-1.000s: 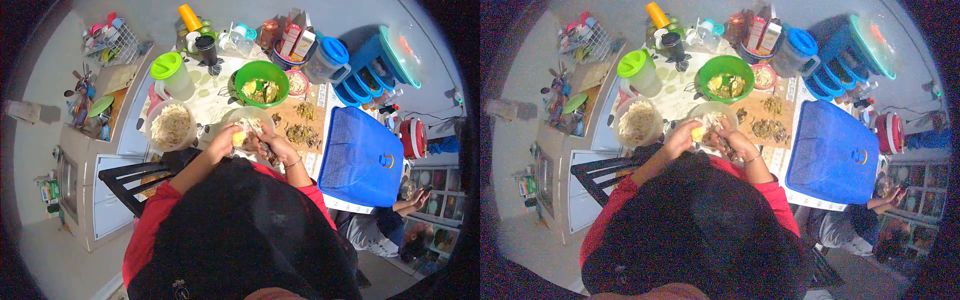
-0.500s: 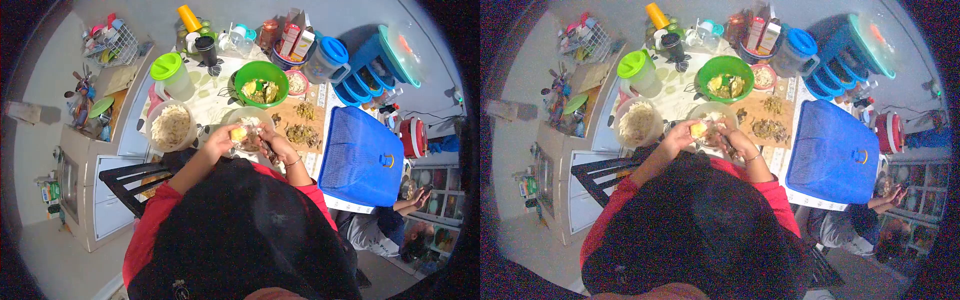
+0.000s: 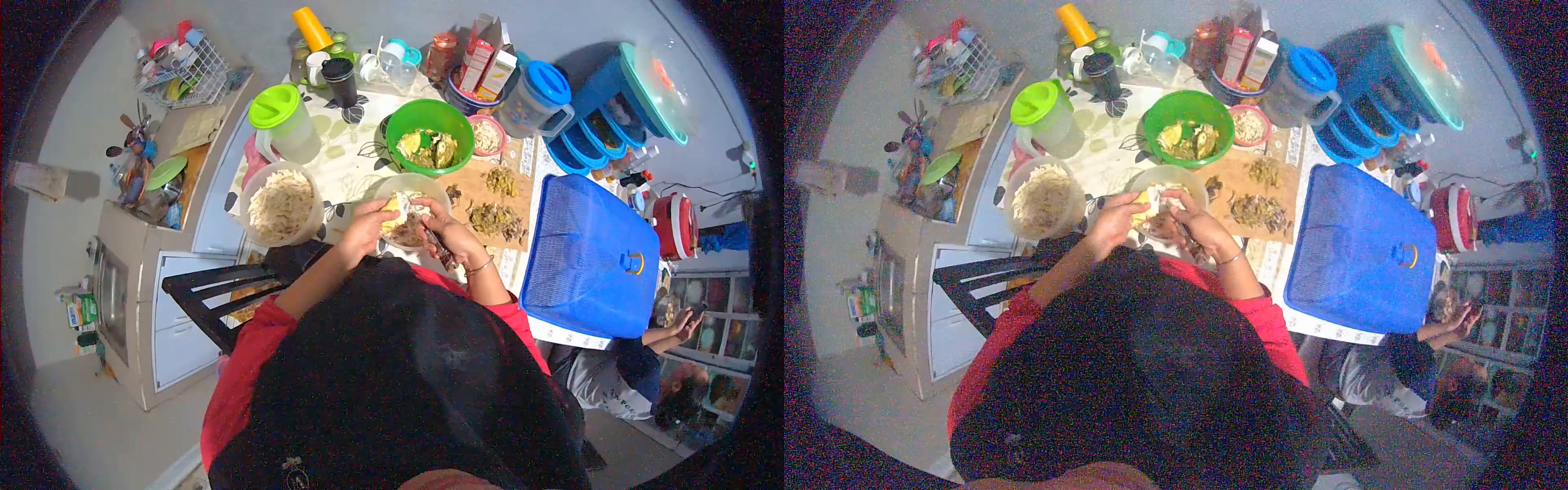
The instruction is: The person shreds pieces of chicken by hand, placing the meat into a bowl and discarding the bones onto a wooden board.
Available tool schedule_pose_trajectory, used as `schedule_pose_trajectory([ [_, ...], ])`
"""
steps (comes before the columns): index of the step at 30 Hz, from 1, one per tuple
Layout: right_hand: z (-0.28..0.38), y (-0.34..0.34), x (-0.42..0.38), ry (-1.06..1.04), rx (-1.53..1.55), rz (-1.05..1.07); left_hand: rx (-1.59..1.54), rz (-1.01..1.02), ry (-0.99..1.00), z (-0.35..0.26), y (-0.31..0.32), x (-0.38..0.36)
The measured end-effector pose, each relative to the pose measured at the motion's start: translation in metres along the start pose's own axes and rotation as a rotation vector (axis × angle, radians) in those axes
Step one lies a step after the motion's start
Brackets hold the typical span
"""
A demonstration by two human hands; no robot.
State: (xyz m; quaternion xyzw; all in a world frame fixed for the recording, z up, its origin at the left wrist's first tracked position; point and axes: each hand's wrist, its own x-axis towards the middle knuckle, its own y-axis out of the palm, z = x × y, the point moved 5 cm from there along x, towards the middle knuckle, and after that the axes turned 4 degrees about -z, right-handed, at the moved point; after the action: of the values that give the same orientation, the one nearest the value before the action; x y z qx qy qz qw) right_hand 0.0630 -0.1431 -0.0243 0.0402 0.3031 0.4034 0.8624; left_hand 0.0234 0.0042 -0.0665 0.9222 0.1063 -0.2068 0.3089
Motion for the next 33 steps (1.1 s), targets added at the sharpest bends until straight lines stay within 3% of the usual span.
schedule_pose_trajectory([
  [3,-0.01,0.005,0.003,-0.036,-0.179,0.065,0.079,-0.025,0.113,0.001,-0.003,0.003],
  [6,-0.006,-0.011,0.009,-0.053,-0.06,-0.064,0.043,-0.022,0.135,-0.005,0.003,0.0],
  [12,-0.01,-0.003,0.007,-0.034,-0.069,-0.004,0.098,-0.156,0.133,-0.004,-0.008,0.003],
  [18,-0.016,0.002,0.008,0.0,-0.075,0.026,0.099,-0.082,0.142,-0.009,0.004,-0.002],
  [22,-0.01,-0.003,0.005,0.068,0.211,-0.018,0.063,-0.083,0.127,-0.004,-0.003,0.003],
  [26,-0.011,0.009,0.003,-0.002,0.006,0.103,0.104,-0.101,0.123,-0.005,-0.004,0.003],
  [30,0.004,0.01,-0.004,-0.013,0.239,0.065,0.107,-0.141,0.136,-0.003,-0.012,0.005],
  [31,0.0,0.008,-0.002,-0.014,0.042,0.014,0.097,-0.141,0.141,-0.003,-0.011,0.004],
  [33,-0.011,0.0,0.006,-0.053,-0.01,0.001,0.078,-0.136,0.154,-0.006,-0.005,0.002],
])
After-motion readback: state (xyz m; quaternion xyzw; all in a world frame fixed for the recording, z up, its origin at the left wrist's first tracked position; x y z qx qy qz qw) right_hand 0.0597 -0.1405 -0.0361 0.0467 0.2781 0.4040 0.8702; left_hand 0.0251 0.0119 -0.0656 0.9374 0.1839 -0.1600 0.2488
